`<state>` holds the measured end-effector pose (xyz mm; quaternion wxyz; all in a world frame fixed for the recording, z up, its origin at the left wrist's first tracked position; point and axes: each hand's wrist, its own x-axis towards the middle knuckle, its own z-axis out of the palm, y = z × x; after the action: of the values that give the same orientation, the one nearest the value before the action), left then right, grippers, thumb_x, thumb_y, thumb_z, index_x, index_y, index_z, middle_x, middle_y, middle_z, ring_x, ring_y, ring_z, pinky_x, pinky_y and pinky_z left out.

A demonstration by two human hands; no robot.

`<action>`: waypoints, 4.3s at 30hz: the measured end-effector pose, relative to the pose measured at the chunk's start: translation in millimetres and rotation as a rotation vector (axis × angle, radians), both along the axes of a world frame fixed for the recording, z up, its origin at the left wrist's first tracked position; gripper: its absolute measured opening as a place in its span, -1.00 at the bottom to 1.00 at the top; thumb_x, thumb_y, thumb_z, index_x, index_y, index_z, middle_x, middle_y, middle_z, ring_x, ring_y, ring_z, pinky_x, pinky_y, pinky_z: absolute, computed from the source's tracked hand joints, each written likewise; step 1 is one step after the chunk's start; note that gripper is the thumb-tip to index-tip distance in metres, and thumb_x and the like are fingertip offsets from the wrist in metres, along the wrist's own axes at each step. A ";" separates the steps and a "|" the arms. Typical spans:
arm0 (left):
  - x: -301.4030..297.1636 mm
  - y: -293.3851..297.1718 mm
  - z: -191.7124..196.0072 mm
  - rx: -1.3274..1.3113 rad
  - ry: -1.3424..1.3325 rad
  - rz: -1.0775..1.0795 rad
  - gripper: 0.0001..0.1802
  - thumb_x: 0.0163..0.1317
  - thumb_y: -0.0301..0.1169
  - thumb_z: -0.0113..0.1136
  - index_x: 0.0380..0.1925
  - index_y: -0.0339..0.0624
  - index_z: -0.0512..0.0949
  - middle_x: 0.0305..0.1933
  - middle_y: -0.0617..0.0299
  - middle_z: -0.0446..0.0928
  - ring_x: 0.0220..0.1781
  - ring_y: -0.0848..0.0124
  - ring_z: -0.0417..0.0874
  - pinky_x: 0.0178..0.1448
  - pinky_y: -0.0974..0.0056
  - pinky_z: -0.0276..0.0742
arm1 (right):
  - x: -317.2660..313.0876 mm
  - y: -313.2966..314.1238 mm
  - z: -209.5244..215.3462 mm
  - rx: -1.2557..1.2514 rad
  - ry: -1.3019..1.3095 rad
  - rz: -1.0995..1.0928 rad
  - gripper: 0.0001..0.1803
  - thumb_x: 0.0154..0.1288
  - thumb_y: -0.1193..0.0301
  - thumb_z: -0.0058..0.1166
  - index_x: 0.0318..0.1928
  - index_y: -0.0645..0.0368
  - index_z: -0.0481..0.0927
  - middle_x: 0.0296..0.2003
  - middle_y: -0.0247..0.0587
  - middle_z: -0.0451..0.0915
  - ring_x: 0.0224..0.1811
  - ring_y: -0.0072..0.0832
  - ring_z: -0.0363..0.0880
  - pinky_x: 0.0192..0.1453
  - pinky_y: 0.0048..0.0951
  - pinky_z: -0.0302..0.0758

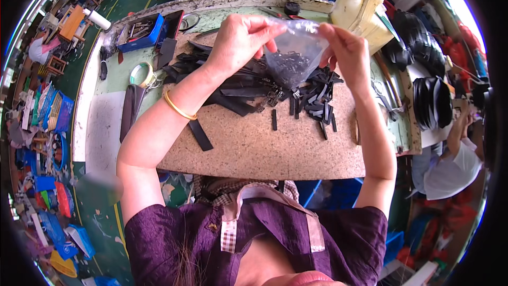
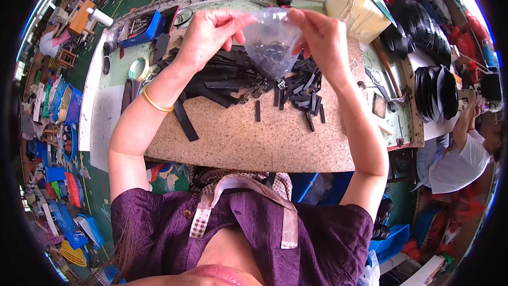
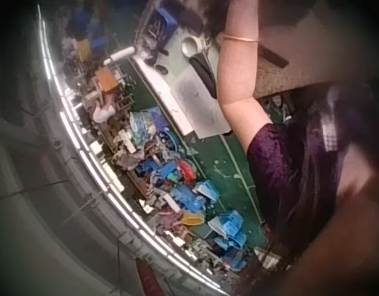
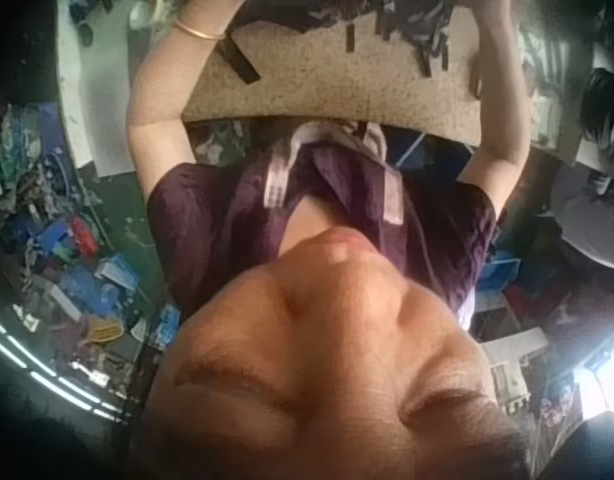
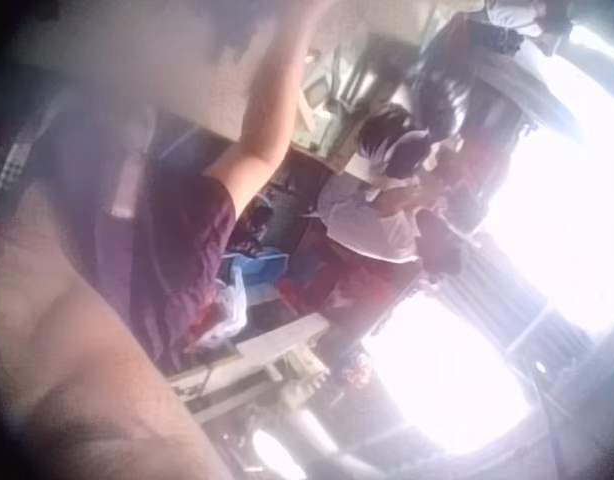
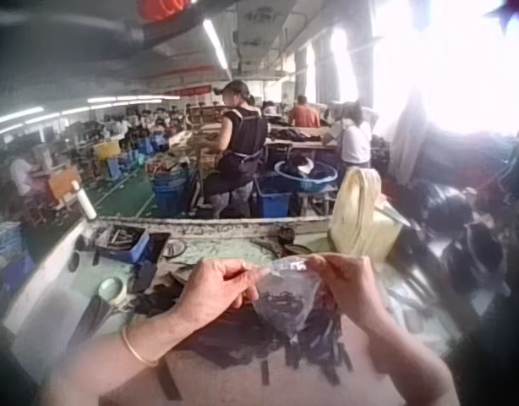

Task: The person empties metal buckles from a plastic bag onto the workbench and then assembles straps by threading and folding strips of strap material through the metal buckles by hand.

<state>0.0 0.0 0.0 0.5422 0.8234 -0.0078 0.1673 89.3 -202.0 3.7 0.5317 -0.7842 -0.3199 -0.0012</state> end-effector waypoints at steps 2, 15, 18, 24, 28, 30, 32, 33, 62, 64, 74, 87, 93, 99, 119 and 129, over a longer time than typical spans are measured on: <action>8.1 7.3 7.0 -0.023 -0.067 -0.024 -0.80 0.19 -0.25 0.26 -0.42 -0.15 0.66 -0.63 0.34 0.54 -0.71 0.72 0.35 -0.62 0.58 0.25 | 6.8 7.4 9.3 0.036 -0.013 0.014 -0.63 0.36 0.17 0.00 -0.20 0.23 0.66 -0.59 -0.33 0.63 -0.69 -0.68 0.56 -0.72 -0.70 0.32; -0.2 14.2 29.2 0.267 -0.430 0.042 -0.79 0.21 -0.27 0.22 -0.22 -0.12 0.64 -0.52 0.32 0.59 -0.56 0.63 0.51 -0.49 0.53 0.44 | -5.7 22.5 35.1 -0.022 -0.175 0.220 -0.57 0.24 0.33 0.16 0.13 0.05 0.48 -0.17 -0.19 0.65 -0.35 -0.57 0.64 -0.41 -0.60 0.54; -26.7 17.9 19.5 0.479 -0.370 -0.046 0.12 0.04 -0.11 0.38 0.42 -0.05 -0.18 0.26 -0.11 0.10 0.25 0.02 0.16 0.28 -0.02 0.11 | 8.9 25.9 31.4 0.517 0.254 0.491 -0.73 0.26 0.59 0.02 -0.02 0.26 0.53 -0.23 -0.22 0.63 -0.29 -0.54 0.63 -0.30 -0.57 0.55; -109.0 21.4 -36.9 -0.901 -0.354 -0.206 -0.28 0.28 -0.48 0.09 0.39 0.02 0.00 0.19 0.14 0.37 0.13 0.42 0.44 0.19 0.31 0.47 | -70.5 92.4 -3.5 0.166 -0.150 0.642 -0.61 0.07 0.77 -0.11 -0.08 0.26 0.57 0.02 -0.09 0.54 0.05 -0.37 0.52 0.10 -0.43 0.47; -230.3 33.9 -82.5 -0.674 -0.293 0.253 -0.40 0.15 -0.53 0.20 0.22 -0.28 0.26 0.18 0.08 0.38 0.19 0.35 0.42 0.25 0.23 0.41 | -160.9 125.0 -44.0 -0.037 -0.323 1.043 -0.33 -0.01 0.73 0.12 0.20 0.14 0.40 0.15 -0.01 0.42 0.17 -0.10 0.42 0.26 -0.23 0.33; -303.9 38.0 -118.8 -0.889 -0.296 0.525 -0.53 0.13 -0.62 0.14 0.10 -0.31 0.39 0.10 0.07 0.46 0.12 0.30 0.51 0.20 0.21 0.48 | -182.8 141.0 -44.6 -0.067 -0.309 1.239 -0.33 0.02 0.73 0.10 0.22 0.15 0.36 0.16 -0.04 0.43 0.15 -0.15 0.46 0.21 -0.26 0.38; -385.9 46.8 -139.2 -1.078 -0.506 0.930 -0.60 0.12 -0.69 0.06 0.01 -0.34 0.44 0.03 0.05 0.50 0.06 0.24 0.56 0.16 0.17 0.54 | -203.5 160.1 -47.5 -0.062 0.298 1.110 -0.42 0.12 0.71 0.05 0.20 0.21 0.38 0.16 -0.12 0.45 0.06 -0.32 0.53 0.08 -0.43 0.46; -426.4 56.9 -146.2 -1.144 -0.593 1.184 -0.62 0.12 -0.71 0.04 -0.01 -0.36 0.44 0.02 0.04 0.50 0.05 0.21 0.57 0.15 0.15 0.56 | -199.1 172.1 -52.9 -0.034 0.386 1.090 -0.55 0.22 0.68 0.00 0.15 0.23 0.42 0.12 -0.17 0.49 0.02 -0.48 0.56 -0.05 -0.58 0.49; -532.5 188.1 -252.2 0.511 0.141 1.284 -0.66 0.34 -0.37 0.01 0.00 -0.38 0.46 -0.16 0.00 0.59 -0.19 0.26 0.60 -0.14 0.33 0.51 | -74.0 -49.9 -98.9 -0.582 -0.694 0.360 -0.61 -0.01 0.58 0.10 -0.08 0.10 0.59 -0.05 -0.26 0.57 -0.13 -0.42 0.57 -0.19 -0.53 0.62; -500.7 133.3 -199.2 0.512 0.172 1.472 -0.68 0.35 -0.39 -0.01 0.02 -0.35 0.46 -0.16 0.02 0.59 -0.23 0.32 0.59 -0.18 0.35 0.50 | -63.9 -40.2 -100.2 -0.613 -0.767 0.533 -0.59 -0.06 0.50 0.11 -0.08 0.11 0.57 0.02 -0.30 0.50 -0.09 -0.49 0.50 -0.24 -0.56 0.58; -160.1 -4.1 -56.3 0.547 -0.078 0.311 -0.80 0.04 -0.70 0.24 -0.29 -0.32 0.57 -0.43 0.15 0.57 -0.46 0.38 0.51 -0.38 0.34 0.42 | -49.6 -3.1 -109.5 -0.512 -1.007 0.882 -0.78 -0.19 0.46 0.07 -0.45 0.33 0.50 -0.36 -0.20 0.42 -0.34 -0.51 0.43 -0.51 -0.62 0.48; -69.5 -43.7 -87.3 0.213 0.196 -0.036 -0.65 0.05 -0.60 0.22 -0.11 -0.16 0.46 -0.38 0.29 0.38 -0.32 0.51 0.42 -0.22 0.43 0.44 | -79.8 -13.3 -108.4 -0.734 -0.848 0.572 -0.84 -0.15 0.57 0.08 -0.43 0.32 0.51 -0.46 -0.25 0.43 -0.43 -0.51 0.48 -0.50 -0.63 0.53; -127.4 -51.5 -104.8 -0.593 0.285 -0.084 -0.65 0.28 -0.54 0.08 0.08 -0.32 0.46 -0.24 0.35 0.47 -0.27 0.57 0.50 -0.07 0.46 0.45 | -91.6 -54.9 -90.9 -0.066 0.390 0.309 -0.79 0.15 0.73 0.06 -0.17 0.37 0.55 -0.19 -0.11 0.60 -0.26 -0.42 0.65 -0.08 -0.47 0.62; -133.3 -78.5 -112.4 -0.863 0.284 -0.022 -0.65 0.32 -0.50 0.02 0.09 -0.30 0.31 -0.18 0.14 0.59 -0.16 0.50 0.60 0.00 0.37 0.51 | -141.3 -54.8 -106.5 0.243 0.252 0.334 -0.88 0.15 0.72 0.07 -0.25 0.46 0.53 -0.20 0.15 0.54 -0.16 -0.21 0.61 -0.11 -0.33 0.64; -150.3 -97.8 -113.8 -0.421 0.175 0.083 -0.83 0.18 -0.63 0.16 -0.23 -0.33 0.41 -0.31 0.15 0.62 -0.21 0.47 0.67 -0.15 0.42 0.59 | -157.0 -43.4 -127.8 0.282 0.525 0.175 -0.87 0.12 0.64 0.19 -0.27 0.31 0.58 -0.12 -0.07 0.50 -0.27 -0.53 0.58 -0.26 -0.59 0.57; -165.5 -87.3 -113.0 -0.218 0.033 0.074 -0.78 0.17 -0.65 0.15 -0.19 -0.29 0.42 -0.22 0.12 0.62 -0.20 0.41 0.68 -0.08 0.40 0.56 | -153.8 -42.9 -124.6 0.108 0.173 0.273 -0.77 0.02 0.63 0.23 -0.23 0.25 0.63 -0.09 -0.07 0.55 -0.05 -0.34 0.52 0.05 -0.39 0.44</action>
<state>-165.5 -87.3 -113.0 0.6222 0.7618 0.0497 0.1734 -64.4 -244.9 -120.9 0.5940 -0.7007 -0.3761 0.1213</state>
